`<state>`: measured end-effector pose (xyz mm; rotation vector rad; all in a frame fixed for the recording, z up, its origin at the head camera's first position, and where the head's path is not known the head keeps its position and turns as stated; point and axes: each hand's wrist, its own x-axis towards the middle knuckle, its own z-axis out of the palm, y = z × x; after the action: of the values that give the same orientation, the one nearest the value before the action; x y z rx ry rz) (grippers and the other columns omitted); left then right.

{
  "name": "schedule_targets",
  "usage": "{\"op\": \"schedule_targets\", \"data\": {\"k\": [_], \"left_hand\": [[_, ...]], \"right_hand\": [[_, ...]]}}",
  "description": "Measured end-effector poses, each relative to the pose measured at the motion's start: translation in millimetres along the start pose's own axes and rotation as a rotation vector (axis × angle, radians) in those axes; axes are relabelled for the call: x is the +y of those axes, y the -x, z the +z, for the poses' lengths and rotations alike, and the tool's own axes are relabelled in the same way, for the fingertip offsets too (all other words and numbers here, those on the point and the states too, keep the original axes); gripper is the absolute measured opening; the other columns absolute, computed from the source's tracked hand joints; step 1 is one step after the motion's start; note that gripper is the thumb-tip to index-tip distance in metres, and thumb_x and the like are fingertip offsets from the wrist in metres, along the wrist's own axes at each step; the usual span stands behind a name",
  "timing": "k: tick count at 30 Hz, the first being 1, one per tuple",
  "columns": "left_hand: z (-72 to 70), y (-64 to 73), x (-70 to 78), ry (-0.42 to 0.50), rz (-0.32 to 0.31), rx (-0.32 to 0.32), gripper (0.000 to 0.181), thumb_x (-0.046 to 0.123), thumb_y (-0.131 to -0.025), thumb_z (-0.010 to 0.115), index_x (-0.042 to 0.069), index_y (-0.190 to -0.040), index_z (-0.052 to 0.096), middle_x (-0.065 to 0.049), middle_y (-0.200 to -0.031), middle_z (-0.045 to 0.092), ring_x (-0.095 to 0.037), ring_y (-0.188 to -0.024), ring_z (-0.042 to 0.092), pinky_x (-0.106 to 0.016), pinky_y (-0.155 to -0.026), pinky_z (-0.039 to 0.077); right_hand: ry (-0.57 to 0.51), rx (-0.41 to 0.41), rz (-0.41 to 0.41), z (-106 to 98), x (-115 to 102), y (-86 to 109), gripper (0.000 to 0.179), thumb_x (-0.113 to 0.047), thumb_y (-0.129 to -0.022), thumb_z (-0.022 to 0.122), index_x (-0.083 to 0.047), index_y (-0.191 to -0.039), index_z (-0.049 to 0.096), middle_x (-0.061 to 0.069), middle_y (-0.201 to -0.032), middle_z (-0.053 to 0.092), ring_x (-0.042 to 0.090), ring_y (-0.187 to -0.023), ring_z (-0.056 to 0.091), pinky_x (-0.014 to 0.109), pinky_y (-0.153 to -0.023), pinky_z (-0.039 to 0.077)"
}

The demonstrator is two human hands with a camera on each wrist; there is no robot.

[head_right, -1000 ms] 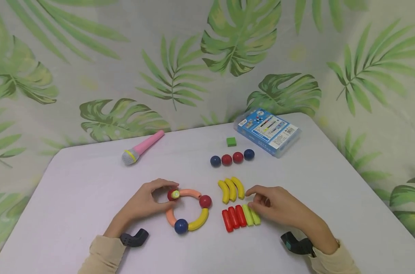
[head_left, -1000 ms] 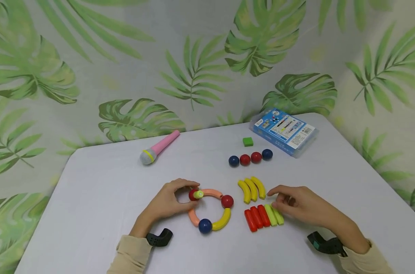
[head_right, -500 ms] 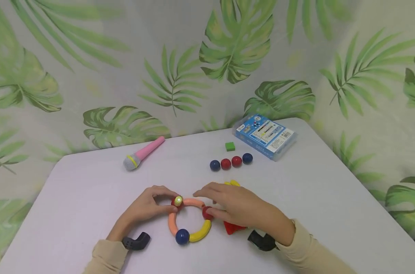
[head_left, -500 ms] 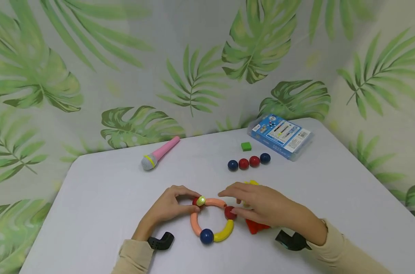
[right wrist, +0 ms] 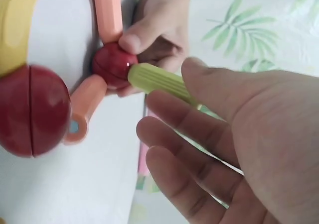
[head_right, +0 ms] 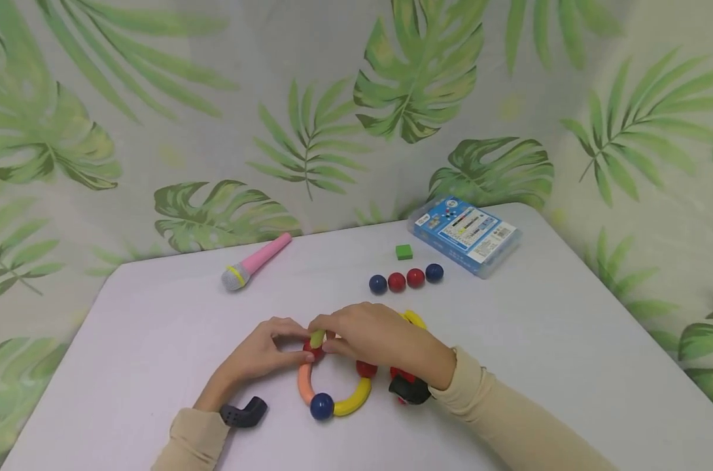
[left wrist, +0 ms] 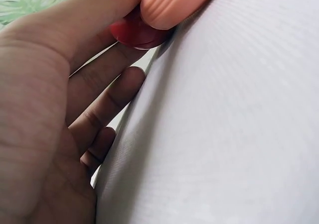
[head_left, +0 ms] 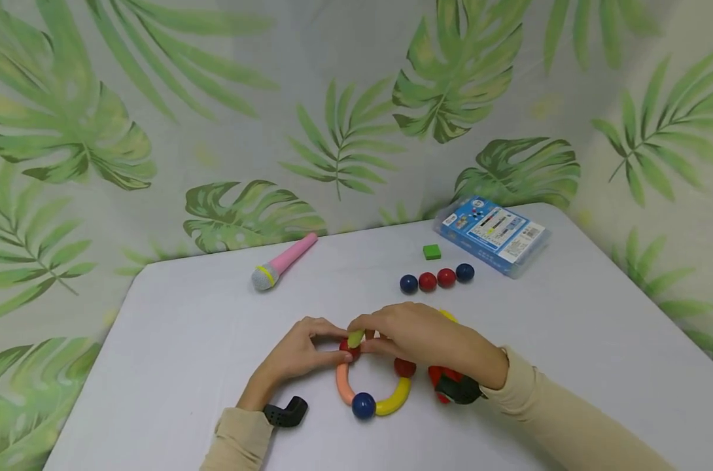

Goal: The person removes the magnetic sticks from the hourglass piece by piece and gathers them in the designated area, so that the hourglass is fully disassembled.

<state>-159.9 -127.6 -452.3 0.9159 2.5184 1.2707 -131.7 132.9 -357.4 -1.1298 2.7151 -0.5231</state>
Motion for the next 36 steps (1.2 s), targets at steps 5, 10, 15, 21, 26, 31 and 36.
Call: {"op": "schedule_targets", "data": {"k": [5, 10, 15, 21, 26, 31, 36], "left_hand": [[1.1, -3.0, 0.4, -0.002, 0.02, -0.008, 0.031, 0.04, -0.086, 0.084, 0.031, -0.116, 0.079, 0.022, -0.106, 0.075, -0.005, -0.102, 0.065, -0.034, -0.096, 0.045], [0.7, -5.5, 0.6, -0.004, 0.016, -0.011, 0.031, 0.041, -0.087, 0.084, 0.034, -0.116, 0.078, 0.024, -0.105, 0.074, -0.004, -0.101, 0.065, -0.034, -0.095, 0.046], [0.5, -6.2, 0.2, 0.013, -0.06, 0.011, 0.031, 0.043, -0.086, 0.084, 0.038, -0.116, 0.076, 0.024, -0.106, 0.073, -0.006, -0.103, 0.062, -0.037, -0.096, 0.049], [0.4, -5.2, 1.9, 0.028, -0.092, -0.001, 0.032, 0.042, -0.087, 0.083, 0.036, -0.118, 0.076, 0.022, -0.11, 0.073, -0.009, -0.108, 0.062, -0.041, -0.1, 0.048], [-3.8, -3.3, 2.8, 0.04, -0.085, 0.001, 0.03, 0.039, -0.091, 0.08, 0.036, -0.12, 0.075, 0.02, -0.114, 0.072, -0.012, -0.112, 0.06, -0.044, -0.102, 0.046], [-6.1, -2.7, 2.2, 0.04, -0.084, 0.01, 0.031, 0.033, -0.093, 0.078, 0.035, -0.124, 0.074, 0.018, -0.119, 0.072, -0.013, -0.115, 0.059, -0.045, -0.104, 0.046], [-1.6, -1.9, 1.8, 0.026, -0.083, 0.015, 0.032, 0.033, -0.094, 0.076, 0.035, -0.126, 0.073, 0.018, -0.122, 0.07, -0.013, -0.117, 0.059, -0.045, -0.105, 0.046]], "right_hand": [[0.001, -0.025, 0.016, 0.8, 4.7, -0.4, 0.026, -0.032, -0.099, 0.071, -0.025, -0.124, 0.072, -0.008, -0.099, 0.074, 0.006, -0.079, 0.061, 0.024, -0.073, 0.054], [-0.016, -0.065, -0.018, -0.1, 8.2, 4.2, 0.027, -0.029, -0.098, 0.072, -0.022, -0.124, 0.074, -0.008, -0.096, 0.074, 0.005, -0.077, 0.059, 0.022, -0.075, 0.054], [-0.089, -0.033, -0.01, -11.9, 11.8, 18.4, 0.027, -0.033, -0.101, 0.068, -0.02, -0.123, 0.074, -0.01, -0.1, 0.074, 0.003, -0.079, 0.06, 0.022, -0.077, 0.055], [-0.072, 0.007, 0.088, -23.5, 22.4, 41.2, 0.027, -0.033, -0.1, 0.069, -0.022, -0.124, 0.073, -0.011, -0.103, 0.074, 0.003, -0.083, 0.06, 0.022, -0.077, 0.055], [-0.13, 0.108, 0.118, -26.8, 32.8, 57.6, 0.031, -0.028, -0.1, 0.069, -0.022, -0.13, 0.07, -0.005, -0.111, 0.076, 0.006, -0.08, 0.066, 0.02, -0.075, 0.057], [-0.239, 0.19, 0.186, -24.4, 41.3, 76.1, 0.031, -0.021, -0.097, 0.073, -0.014, -0.124, 0.058, 0.003, -0.113, 0.077, 0.015, -0.091, 0.074, 0.021, -0.07, 0.057], [-0.231, 0.345, 0.192, -10.2, 49.5, 98.0, 0.031, -0.012, -0.091, 0.079, -0.016, -0.115, 0.06, -0.008, -0.1, 0.074, 0.005, -0.085, 0.065, 0.022, -0.069, 0.055]]}}
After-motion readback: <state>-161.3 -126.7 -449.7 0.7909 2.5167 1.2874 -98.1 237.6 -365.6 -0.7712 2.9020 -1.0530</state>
